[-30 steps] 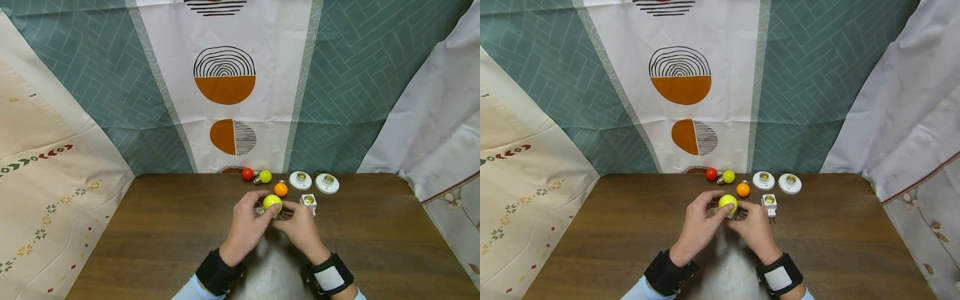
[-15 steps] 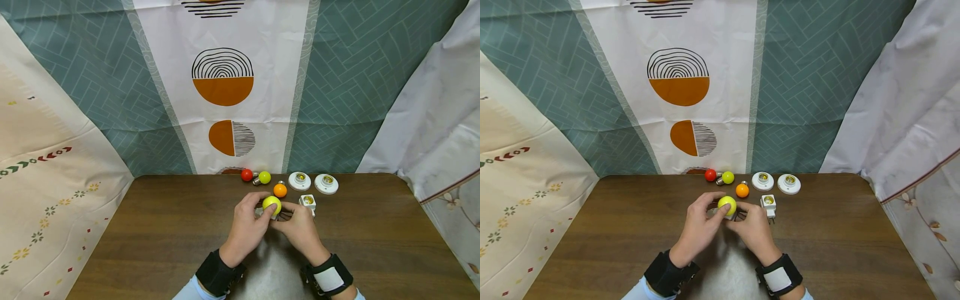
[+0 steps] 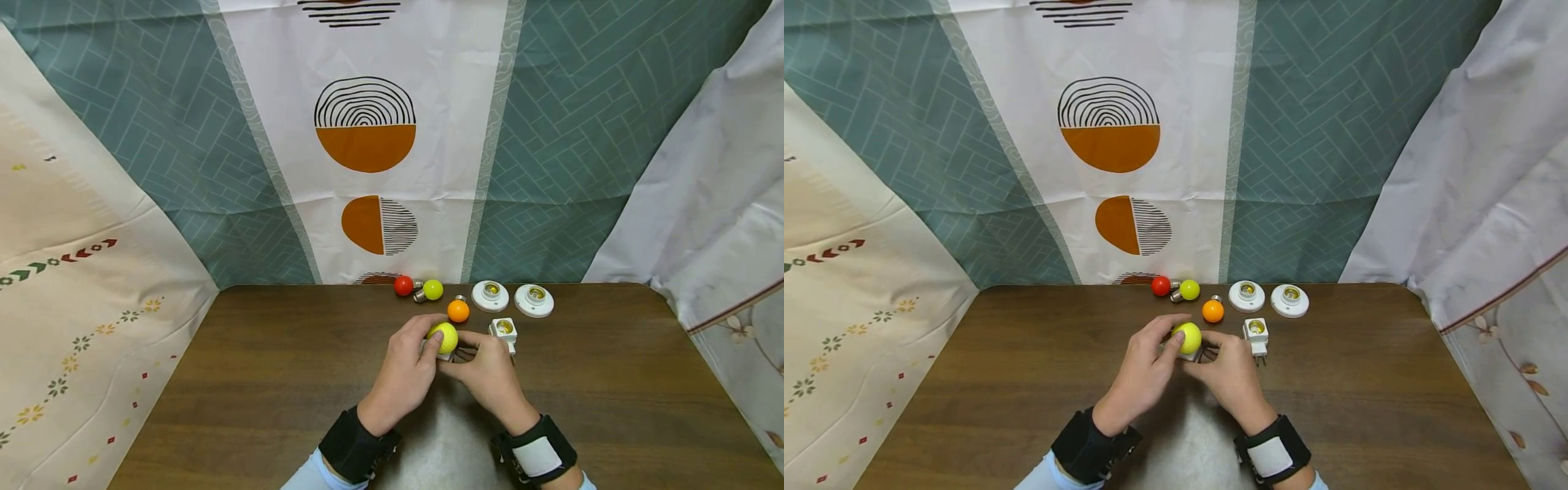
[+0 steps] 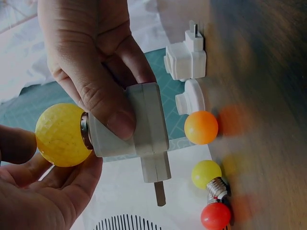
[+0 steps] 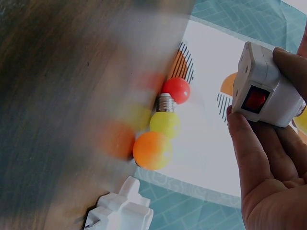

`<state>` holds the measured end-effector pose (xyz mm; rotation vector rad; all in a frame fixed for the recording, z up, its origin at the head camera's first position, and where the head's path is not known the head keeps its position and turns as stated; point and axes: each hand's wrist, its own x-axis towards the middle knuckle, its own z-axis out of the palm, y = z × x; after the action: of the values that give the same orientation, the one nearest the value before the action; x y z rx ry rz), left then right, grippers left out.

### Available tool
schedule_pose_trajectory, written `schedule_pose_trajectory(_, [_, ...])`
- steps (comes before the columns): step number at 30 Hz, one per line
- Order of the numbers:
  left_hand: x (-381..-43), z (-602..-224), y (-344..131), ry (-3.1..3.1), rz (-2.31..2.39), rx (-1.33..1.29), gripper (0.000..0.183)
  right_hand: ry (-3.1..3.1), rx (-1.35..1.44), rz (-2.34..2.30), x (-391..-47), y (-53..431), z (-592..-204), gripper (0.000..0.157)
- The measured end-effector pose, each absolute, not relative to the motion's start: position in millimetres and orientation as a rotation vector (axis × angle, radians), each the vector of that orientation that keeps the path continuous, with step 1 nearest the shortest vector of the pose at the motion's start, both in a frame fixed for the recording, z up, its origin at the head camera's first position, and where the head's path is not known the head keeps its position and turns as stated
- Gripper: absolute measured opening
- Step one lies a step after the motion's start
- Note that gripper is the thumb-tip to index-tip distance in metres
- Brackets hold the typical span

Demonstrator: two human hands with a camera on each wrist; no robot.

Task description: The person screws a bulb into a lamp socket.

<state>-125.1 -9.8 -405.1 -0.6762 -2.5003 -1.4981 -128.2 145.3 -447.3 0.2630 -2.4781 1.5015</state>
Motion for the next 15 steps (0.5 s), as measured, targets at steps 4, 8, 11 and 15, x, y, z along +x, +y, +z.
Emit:
schedule_pose_trajectory(4, [-125.8, -405.8, -10.4, -2.495, -1.493, -0.693, 0.028, -2.478, 0.263, 1.496, -128.6, 145.0, -447.9, 0.040])
schedule_pose_trajectory(8, [-125.9, -406.1, -11.0, -2.478, -1.501, -0.698, 0.029, -2.480, 0.255, 1.502, -128.9, 144.6, -448.4, 0.042])
schedule_pose_trajectory(11, [-125.7, -406.2, -11.3, -2.462, -1.501, -0.662, 0.029, -2.477, 0.247, 1.509, -129.0, 144.4, -448.8, 0.042])
schedule_pose_trajectory(15, [-125.4, -406.9, -11.3, -2.446, -1.497, -0.554, 0.032, -2.467, 0.247, 1.512, -129.3, 144.5, -449.6, 0.042])
